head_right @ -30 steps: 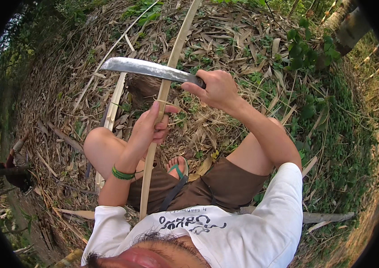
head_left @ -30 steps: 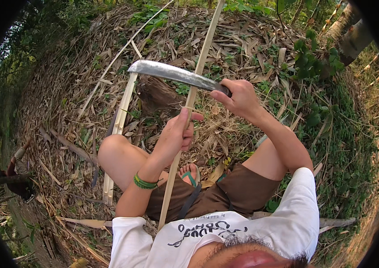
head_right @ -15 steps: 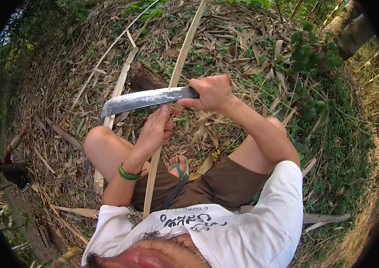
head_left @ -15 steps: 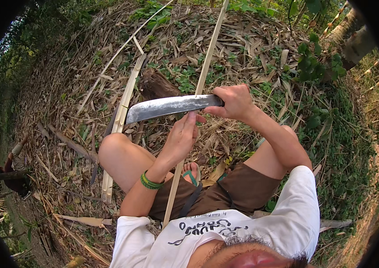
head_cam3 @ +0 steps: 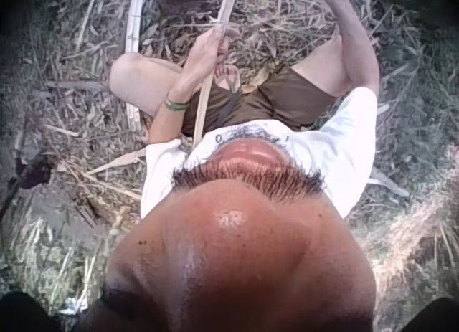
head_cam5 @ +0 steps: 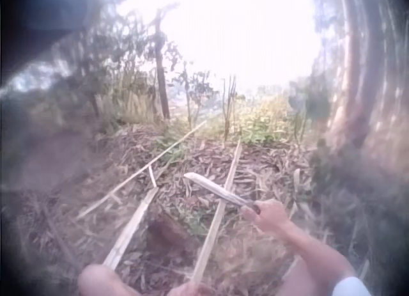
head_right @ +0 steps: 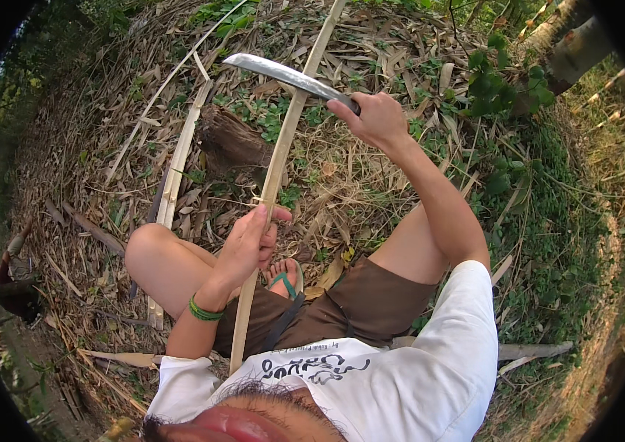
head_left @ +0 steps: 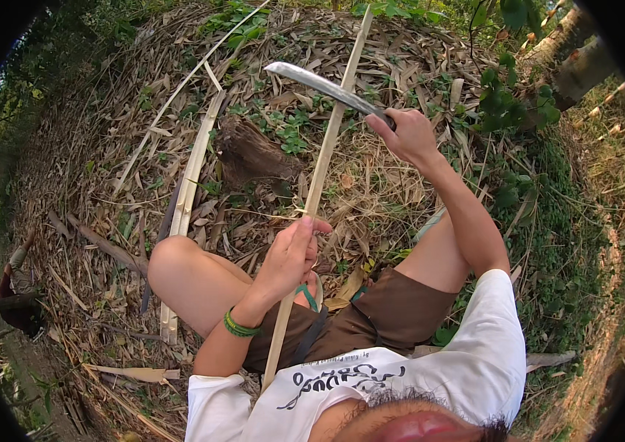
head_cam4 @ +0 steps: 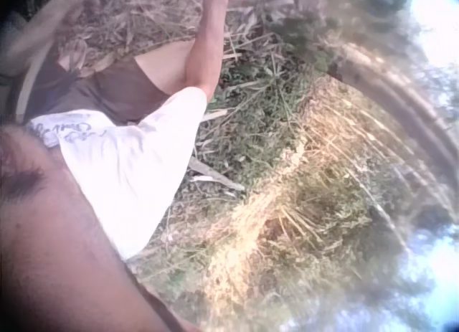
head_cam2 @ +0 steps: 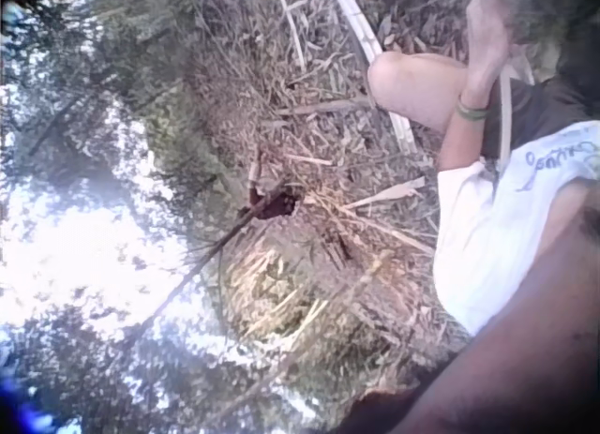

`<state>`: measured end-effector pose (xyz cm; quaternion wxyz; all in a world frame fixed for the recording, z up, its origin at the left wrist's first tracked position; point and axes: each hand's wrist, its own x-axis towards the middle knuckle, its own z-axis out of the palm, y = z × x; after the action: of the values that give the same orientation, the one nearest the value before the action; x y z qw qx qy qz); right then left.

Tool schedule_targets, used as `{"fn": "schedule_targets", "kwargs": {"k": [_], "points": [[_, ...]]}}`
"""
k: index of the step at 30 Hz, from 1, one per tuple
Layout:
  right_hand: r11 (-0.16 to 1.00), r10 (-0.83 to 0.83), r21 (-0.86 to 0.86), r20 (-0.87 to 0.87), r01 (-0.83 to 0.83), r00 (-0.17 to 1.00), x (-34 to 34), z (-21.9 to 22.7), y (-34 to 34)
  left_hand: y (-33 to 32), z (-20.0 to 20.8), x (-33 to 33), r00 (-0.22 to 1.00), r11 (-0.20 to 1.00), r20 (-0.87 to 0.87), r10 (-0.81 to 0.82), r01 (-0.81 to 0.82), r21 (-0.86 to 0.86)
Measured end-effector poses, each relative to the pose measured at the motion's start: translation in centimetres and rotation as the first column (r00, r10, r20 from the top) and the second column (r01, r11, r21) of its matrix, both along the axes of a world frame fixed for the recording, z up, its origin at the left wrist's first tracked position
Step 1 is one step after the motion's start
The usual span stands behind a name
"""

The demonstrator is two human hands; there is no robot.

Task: The person shaves thin layers of wood from a long strip of bamboo using a machete.

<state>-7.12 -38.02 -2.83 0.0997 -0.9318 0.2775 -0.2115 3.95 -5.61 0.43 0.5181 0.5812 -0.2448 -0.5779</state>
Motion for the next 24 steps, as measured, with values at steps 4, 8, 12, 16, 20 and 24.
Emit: {"fn": "schedule_targets", "kwargs": {"k": [4,8,12,16,20,24], "points": [[0.966,0.256,-0.006,-0.126,-0.259,0.958,1.7,0.2,7.3,-0.4,-0.2,1.7,0.998,0.996,0.017,0.062,-0.063,0.065],[0.997,0.072,0.036,-0.067,-0.07,0.995,1.6,-0.2,0.9,1.1,0.1,0.3,1.0,0.996,0.014,-0.015,0.014,0.088],[0.995,0.095,0.025,-0.071,-0.094,0.993,1.8,-0.6,0.5,1.1,0.0,0.3,1.0,0.991,0.011,0.025,-0.026,0.132],[0.973,0.228,-0.019,-0.092,-0.231,0.969,1.6,-0.6,4.4,1.9,-0.1,1.0,0.992,0.996,0.123,-0.002,-0.009,0.089],[0.993,-0.072,0.082,-0.092,0.079,0.993,0.4,-0.3,-4.2,4.9,1.3,0.2,0.998,0.99,0.049,-0.047,0.04,0.133],[0.999,0.022,-0.025,-0.012,-0.022,1.0,1.0,-1.9,-1.3,5.3,0.2,0.4,0.995,0.994,0.086,-0.042,0.033,0.106]]}}
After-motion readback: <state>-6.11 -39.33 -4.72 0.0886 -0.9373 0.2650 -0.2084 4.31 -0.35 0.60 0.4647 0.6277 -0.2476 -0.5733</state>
